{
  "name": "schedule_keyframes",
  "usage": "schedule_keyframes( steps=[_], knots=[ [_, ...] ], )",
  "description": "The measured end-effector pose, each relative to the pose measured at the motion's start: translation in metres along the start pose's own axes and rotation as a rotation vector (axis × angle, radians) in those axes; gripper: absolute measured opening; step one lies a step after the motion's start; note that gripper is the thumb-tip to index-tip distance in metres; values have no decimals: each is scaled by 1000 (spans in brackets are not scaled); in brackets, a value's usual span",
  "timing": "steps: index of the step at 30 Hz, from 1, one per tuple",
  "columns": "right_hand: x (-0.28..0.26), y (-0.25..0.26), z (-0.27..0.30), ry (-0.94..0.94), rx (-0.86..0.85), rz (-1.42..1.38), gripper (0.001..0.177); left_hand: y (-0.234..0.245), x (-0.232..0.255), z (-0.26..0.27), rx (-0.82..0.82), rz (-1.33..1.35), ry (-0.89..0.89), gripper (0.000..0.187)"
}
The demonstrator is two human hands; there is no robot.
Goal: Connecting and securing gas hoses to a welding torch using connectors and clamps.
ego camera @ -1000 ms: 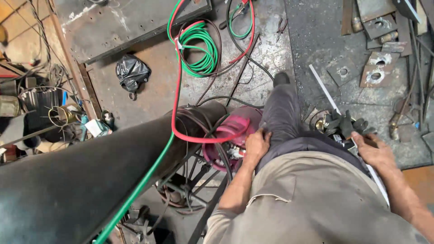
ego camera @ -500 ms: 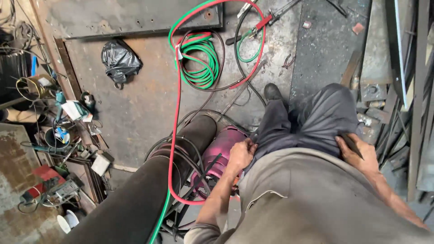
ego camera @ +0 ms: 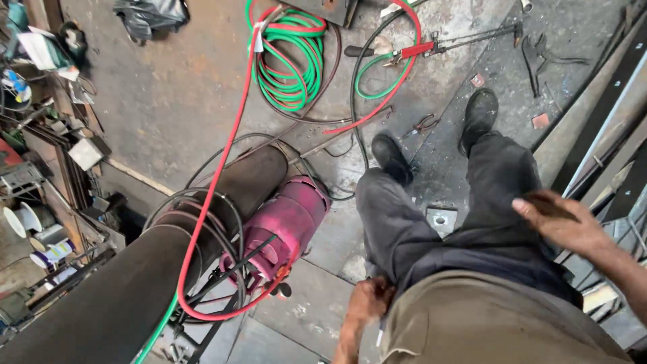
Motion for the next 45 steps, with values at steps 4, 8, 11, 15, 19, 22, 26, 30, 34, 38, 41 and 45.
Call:
schedule_keyframes(
  steps=[4,8,11,15,19,22,26,30,34,38,41,45],
  knots=[
    [-64,74,-138,340,340,239,54,-12,-9,-69,0,153,244,27],
    [-125,53,-297,475,234,431,49,30,-80,-211,480,380,346,35],
    [-186,-7,-383,385,146,669,52,23,-173,-333,520,502,373,45],
    [-222,-101,-470,741,-86,372,42,-11,-234,-472,521,638,427,53],
    [-247,-153,-504,642,-184,390,31,-21,-257,-585,708,846,290,69],
    [-266,-170,-518,818,-215,261,28,-18,-231,-612,894,998,38,60],
    [-232,-154,-560,593,-155,109,25,-30,-147,-621,737,1039,-452,48],
    [-266,-148,-469,663,-227,37,35,-19,-36,-593,555,651,-743,53],
    [-294,-169,-417,820,-181,190,29,-25,-13,-581,473,608,-958,30],
    [-312,-199,-394,642,-82,526,26,-35,-17,-571,422,551,-1000,24],
    [-310,-206,-386,558,-77,550,21,-40,-22,-561,446,546,-1048,23],
    [-304,-213,-389,766,-100,479,23,-43,-21,-550,418,557,-1056,23]
  ],
)
Point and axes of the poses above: each hand's wrist, its own z-axis away from the middle knuckle, its own y-axis out of the back of the hand, x = y × z, the point moved 9 cm from there along -z, towards the middle knuckle, and after that the axes turned 7 degrees about x, right-handed, at the moved point
